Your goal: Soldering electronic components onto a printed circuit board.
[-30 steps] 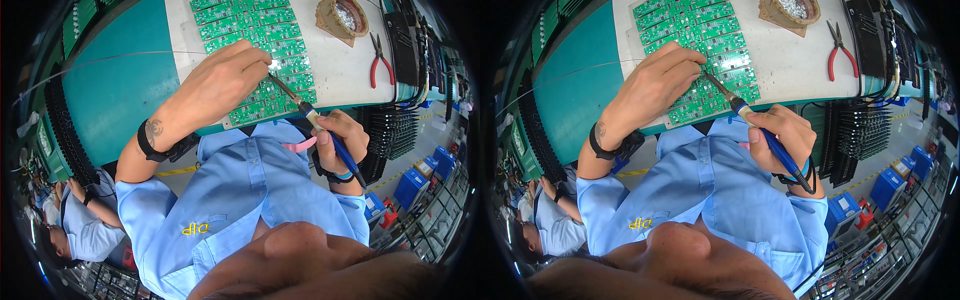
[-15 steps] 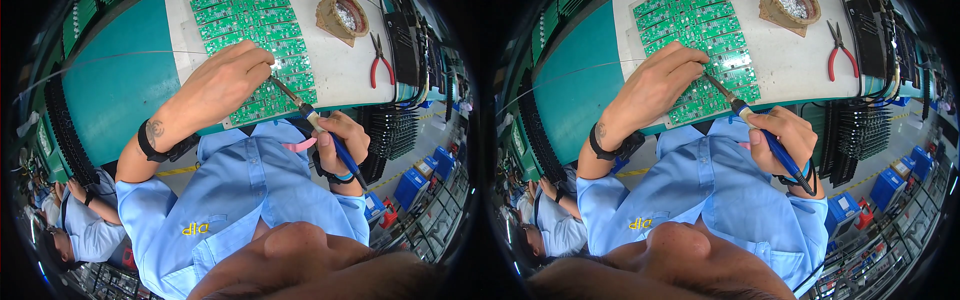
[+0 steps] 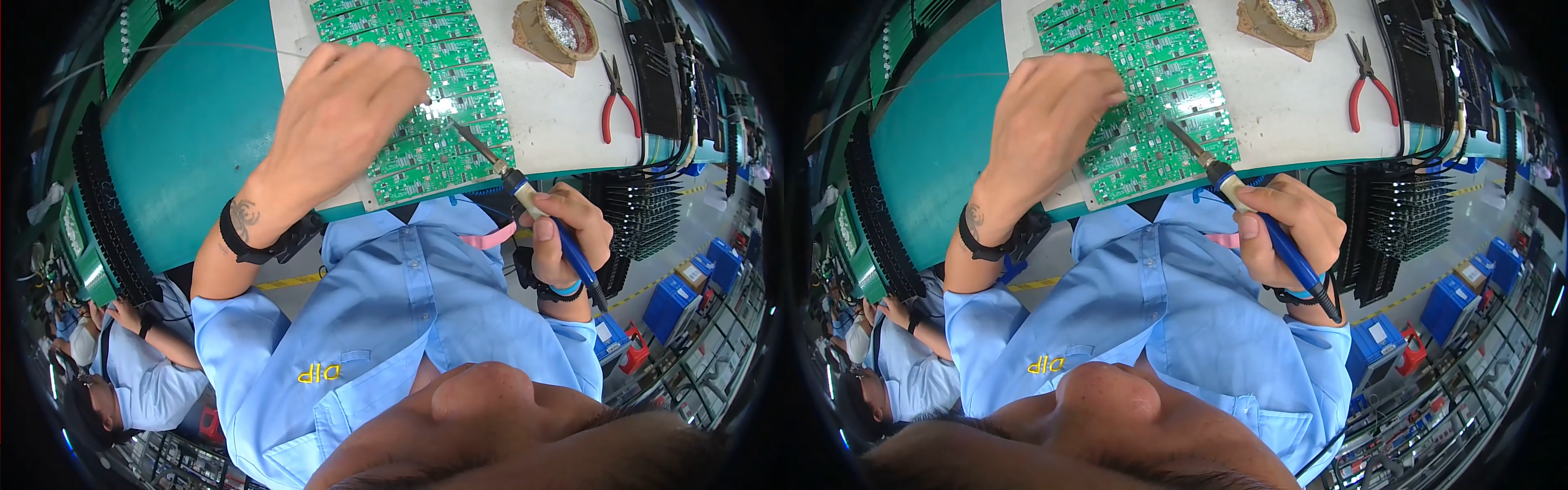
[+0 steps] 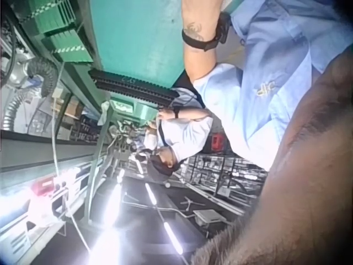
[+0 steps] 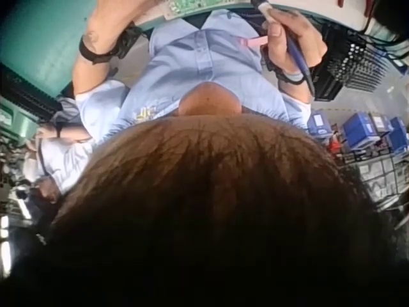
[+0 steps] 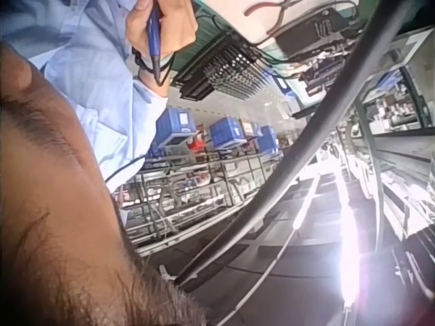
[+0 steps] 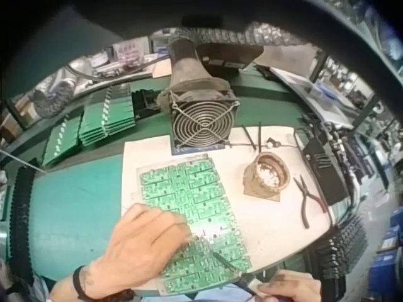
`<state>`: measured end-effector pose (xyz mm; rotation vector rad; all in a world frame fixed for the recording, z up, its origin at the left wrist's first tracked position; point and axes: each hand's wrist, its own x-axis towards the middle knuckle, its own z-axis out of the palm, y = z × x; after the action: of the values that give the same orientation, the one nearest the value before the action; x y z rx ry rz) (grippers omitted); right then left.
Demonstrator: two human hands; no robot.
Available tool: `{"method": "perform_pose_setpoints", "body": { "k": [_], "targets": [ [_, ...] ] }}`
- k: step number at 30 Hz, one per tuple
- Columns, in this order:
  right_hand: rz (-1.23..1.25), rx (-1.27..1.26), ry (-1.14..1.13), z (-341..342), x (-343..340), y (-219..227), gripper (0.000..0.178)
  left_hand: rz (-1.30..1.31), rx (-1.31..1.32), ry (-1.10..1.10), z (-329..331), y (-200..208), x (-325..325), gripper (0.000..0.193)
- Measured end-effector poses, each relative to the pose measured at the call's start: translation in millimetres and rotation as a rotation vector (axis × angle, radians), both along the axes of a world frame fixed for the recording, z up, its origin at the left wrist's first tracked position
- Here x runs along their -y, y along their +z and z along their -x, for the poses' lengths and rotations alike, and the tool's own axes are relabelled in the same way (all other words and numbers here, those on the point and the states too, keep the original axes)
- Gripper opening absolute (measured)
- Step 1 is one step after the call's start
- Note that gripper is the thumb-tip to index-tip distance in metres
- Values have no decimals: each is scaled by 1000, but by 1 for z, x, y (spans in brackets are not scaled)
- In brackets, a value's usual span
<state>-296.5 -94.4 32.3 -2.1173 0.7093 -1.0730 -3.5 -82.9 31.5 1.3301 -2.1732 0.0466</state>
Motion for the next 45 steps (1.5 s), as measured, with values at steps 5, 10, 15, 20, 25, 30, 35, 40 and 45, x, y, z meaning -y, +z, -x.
{"method": "perform_pose_setpoints", "body": {
  "k": [5, 10, 15, 20, 25, 30, 35, 40, 45],
  "targets": [
    [-27, 5, -42, 4, 4, 2, 21, -288, -472, 152, 2, -1, -1, 15],
    [-27, 115, -285, 9, 23, -18, 20, -439, -604, 105, -6, -2, 3, 9],
    [232, -257, -388, -6, 58, -20, 23, -95, -203, 11, -6, -4, 2, 16],
    [-30, 164, -325, 0, 23, -17, 24, -164, -280, -14, -4, -12, 1, 21],
    [-6, 89, -86, 4, 11, -8, 18, -176, -323, 5, 0, -13, 0, 20],
    [-11, 170, -46, -3, 4, -8, 12, -118, -222, -33, -1, -15, -2, 18],
    [-40, 121, -50, -2, 2, -7, 13, -92, -47, -42, 0, -12, -8, 16],
    [-40, 93, -58, -6, 0, -4, 14, -109, -59, -28, 1, -11, -9, 15],
    [-65, -12, -52, -11, 0, 0, 16, -125, -57, -3, 1, -11, -8, 16]
  ]
}}
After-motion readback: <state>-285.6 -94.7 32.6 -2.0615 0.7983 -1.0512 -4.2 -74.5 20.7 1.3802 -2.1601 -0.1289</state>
